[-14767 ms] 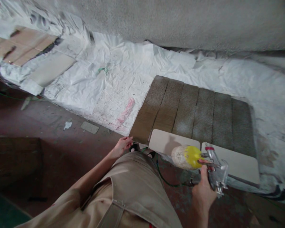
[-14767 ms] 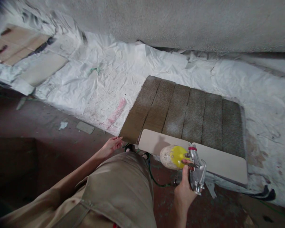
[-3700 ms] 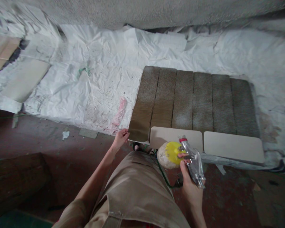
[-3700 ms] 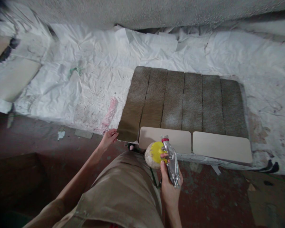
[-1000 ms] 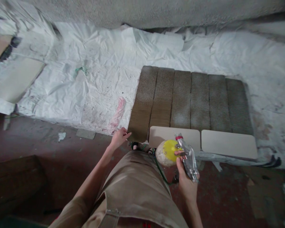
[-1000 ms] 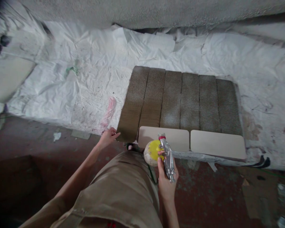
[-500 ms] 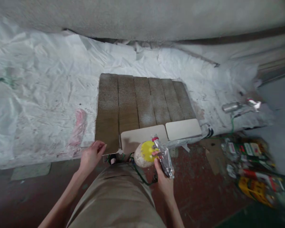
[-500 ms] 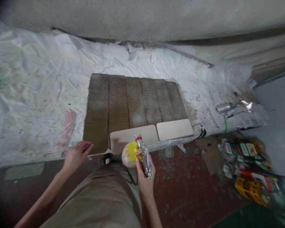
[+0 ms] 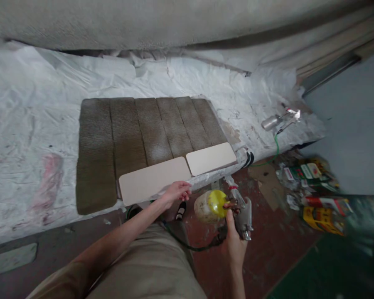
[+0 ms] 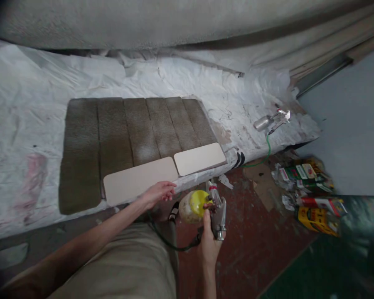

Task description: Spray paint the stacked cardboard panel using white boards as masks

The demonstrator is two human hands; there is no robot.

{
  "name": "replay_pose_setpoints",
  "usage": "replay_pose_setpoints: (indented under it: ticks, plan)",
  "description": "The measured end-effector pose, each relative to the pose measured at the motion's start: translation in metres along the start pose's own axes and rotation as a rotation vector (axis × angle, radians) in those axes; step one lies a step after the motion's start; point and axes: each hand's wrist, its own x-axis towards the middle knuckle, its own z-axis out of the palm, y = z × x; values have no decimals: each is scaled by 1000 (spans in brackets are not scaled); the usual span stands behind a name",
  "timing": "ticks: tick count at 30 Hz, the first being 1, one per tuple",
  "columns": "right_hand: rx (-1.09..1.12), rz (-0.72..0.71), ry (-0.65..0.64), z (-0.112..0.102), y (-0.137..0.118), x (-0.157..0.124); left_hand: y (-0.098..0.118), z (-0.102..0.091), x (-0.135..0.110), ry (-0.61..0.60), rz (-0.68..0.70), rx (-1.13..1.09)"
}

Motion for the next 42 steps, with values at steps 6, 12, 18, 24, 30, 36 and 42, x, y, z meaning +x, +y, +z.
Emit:
replay_pose_setpoints:
  ticks: [6, 12, 18, 24, 30, 36, 42]
  plan:
    - [-8, 117, -3, -46, 33, 68, -13, 68, 50, 156, -94, -452]
    - [22, 156, -84, -72, 48, 115, -9, 77, 80, 390, -49, -668]
    - [39, 80, -85, -80, 64, 140, -7, 81, 81, 498, -1, -760]
    - [43, 82, -115, -81, 66, 152, -13, 79, 83, 541, 14, -788]
    - [47, 75, -144, -78, 70, 156, -17, 74, 85, 556, 53, -757]
    - [-4, 76, -149, -78, 74, 155, -25, 80, 85, 589, 57, -577]
    - [-1, 152, -130, -75, 74, 156, -15, 72, 76, 709, 165, -193]
